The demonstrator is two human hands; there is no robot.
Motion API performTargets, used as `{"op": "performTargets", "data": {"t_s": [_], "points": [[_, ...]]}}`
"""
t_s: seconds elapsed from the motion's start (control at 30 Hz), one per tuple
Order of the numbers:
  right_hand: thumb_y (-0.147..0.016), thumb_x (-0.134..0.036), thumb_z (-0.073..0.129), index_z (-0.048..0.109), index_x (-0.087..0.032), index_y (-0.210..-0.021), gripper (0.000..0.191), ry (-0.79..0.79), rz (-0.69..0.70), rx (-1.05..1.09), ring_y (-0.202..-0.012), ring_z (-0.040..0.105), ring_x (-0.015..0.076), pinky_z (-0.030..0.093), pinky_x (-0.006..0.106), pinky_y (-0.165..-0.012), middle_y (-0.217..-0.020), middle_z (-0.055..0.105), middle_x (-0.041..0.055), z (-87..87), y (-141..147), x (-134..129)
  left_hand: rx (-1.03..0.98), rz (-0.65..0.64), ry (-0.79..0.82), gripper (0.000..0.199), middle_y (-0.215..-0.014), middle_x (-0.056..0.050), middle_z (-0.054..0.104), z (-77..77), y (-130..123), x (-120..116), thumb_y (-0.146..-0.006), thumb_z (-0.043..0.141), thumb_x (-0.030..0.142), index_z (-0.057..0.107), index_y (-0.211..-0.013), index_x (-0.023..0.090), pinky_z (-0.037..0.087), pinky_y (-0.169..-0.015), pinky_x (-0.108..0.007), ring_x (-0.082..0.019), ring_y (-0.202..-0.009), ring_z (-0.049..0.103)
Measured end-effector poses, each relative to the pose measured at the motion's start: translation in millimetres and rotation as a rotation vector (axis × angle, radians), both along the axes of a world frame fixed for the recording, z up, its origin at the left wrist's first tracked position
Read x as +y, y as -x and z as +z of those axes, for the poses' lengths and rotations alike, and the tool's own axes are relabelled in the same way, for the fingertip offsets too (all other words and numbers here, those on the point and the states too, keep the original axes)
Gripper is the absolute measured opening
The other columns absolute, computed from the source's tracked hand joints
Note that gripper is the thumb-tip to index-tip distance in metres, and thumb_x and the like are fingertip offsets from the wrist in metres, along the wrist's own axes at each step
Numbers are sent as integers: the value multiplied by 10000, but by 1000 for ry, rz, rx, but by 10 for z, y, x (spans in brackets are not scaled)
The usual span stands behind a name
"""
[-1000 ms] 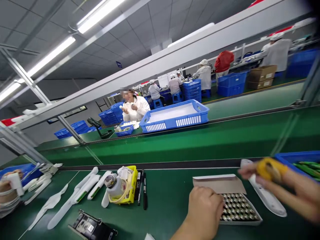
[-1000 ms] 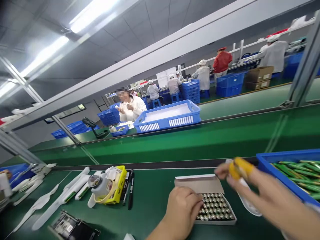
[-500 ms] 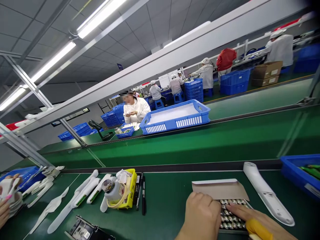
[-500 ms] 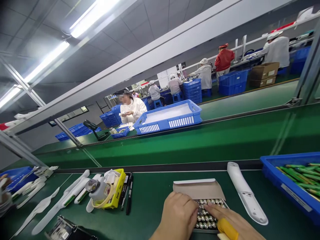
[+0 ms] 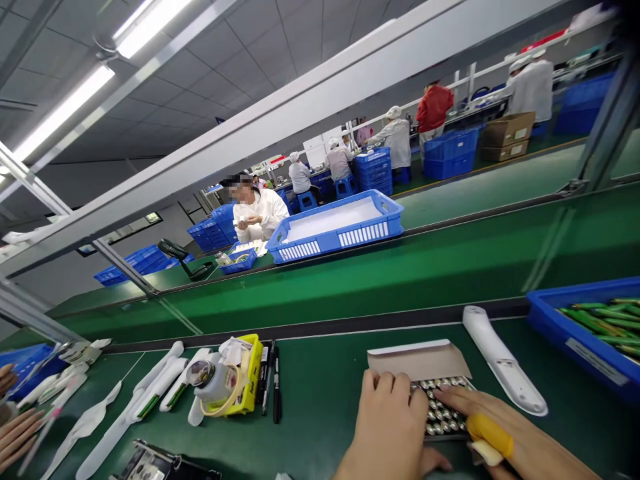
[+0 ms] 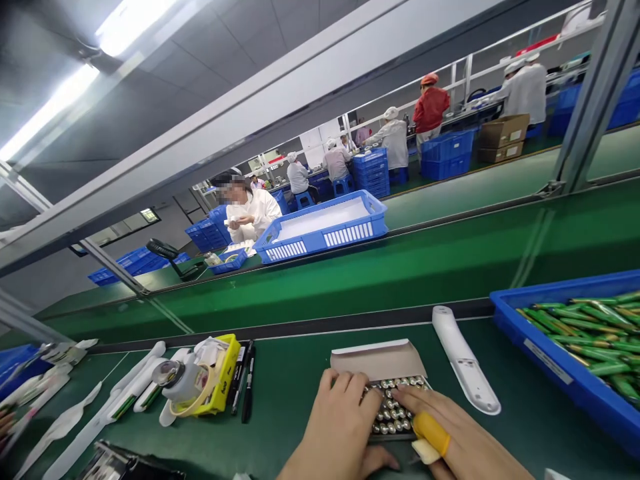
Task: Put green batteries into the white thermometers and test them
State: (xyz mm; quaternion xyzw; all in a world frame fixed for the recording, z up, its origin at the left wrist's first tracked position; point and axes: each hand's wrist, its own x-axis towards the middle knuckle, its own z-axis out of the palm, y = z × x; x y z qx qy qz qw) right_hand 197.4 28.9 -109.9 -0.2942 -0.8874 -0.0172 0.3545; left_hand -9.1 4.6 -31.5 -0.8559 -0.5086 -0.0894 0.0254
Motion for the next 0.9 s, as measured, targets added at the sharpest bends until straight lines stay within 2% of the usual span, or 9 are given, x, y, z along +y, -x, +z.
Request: {"op": "performTargets", "data": {"t_s": [0.13, 0.23, 0.4, 0.53, 0.7, 0.8, 0.9], "points": [[-818, -176, 485, 277, -219, -1437, 655, 5, 52, -56, -1121, 579, 229, 549, 353, -894, -1258, 581, 78, 342, 69, -26, 24, 34, 28, 418, -925, -39, 625, 32, 10, 0, -661, 761, 385, 551, -952, 170, 443, -771, -389, -221, -839, 588], [-847, -126, 432, 335, -170, -1407, 570, 43, 54, -94, -1165, 546, 220, 499, 390, -963, -1260, 576, 113, 460, 111, -24, -26, 70, 40, 299, -947, -23, 630, 79, 43, 10, -734, 711, 234, 527, -966, 188, 433, -795, -387, -213, -882, 591], [-903, -125, 369, 434, -153, -1357, 460, 99, 33, -180, -1196, 519, 218, 468, 425, -990, -1268, 567, 133, 479, 132, -2, -121, 54, 50, 295, -1020, -18, 620, 136, 107, 27, -772, 626, 103, 488, -1011, 207, 418, -842, -382, -193, -949, 582], [-928, -142, 361, 462, -170, -1339, 425, 86, 2, -199, -1208, 508, 203, 456, 408, -1006, -1264, 572, 122, 495, 134, -5, -192, 52, 58, 238, -1010, -17, 601, 123, 103, 0, -777, 617, 117, 500, -964, 206, 422, -816, -363, -190, -925, 562], [-926, -123, 354, 481, -150, -1316, 411, 63, -12, -214, -1201, 511, 207, 462, 405, -1000, -1245, 587, 116, 458, 133, 31, -150, 58, 52, 150, -1028, -42, 578, 53, 39, 12, -818, 570, 131, 521, -947, 189, 434, -781, -369, -209, -933, 543], [-916, -116, 358, 469, -127, -1293, 394, 51, -29, -148, -1188, 512, 219, 464, 412, -987, -1227, 591, 120, 455, 138, 42, -167, 86, 80, 112, -1011, -52, 565, 29, 9, 35, -844, 539, 149, 525, -952, 174, 442, -763, -366, -206, -906, 530], [-920, -192, 387, 471, -130, -1208, 306, 110, -56, 19, -1115, 536, 222, 480, 398, -932, -1146, 599, 139, 497, 141, -3, -196, 101, 108, 114, -1008, -54, 549, 22, -1, 41, -856, 510, 137, 552, -955, 177, 447, -757, -366, -202, -894, 517]]}}
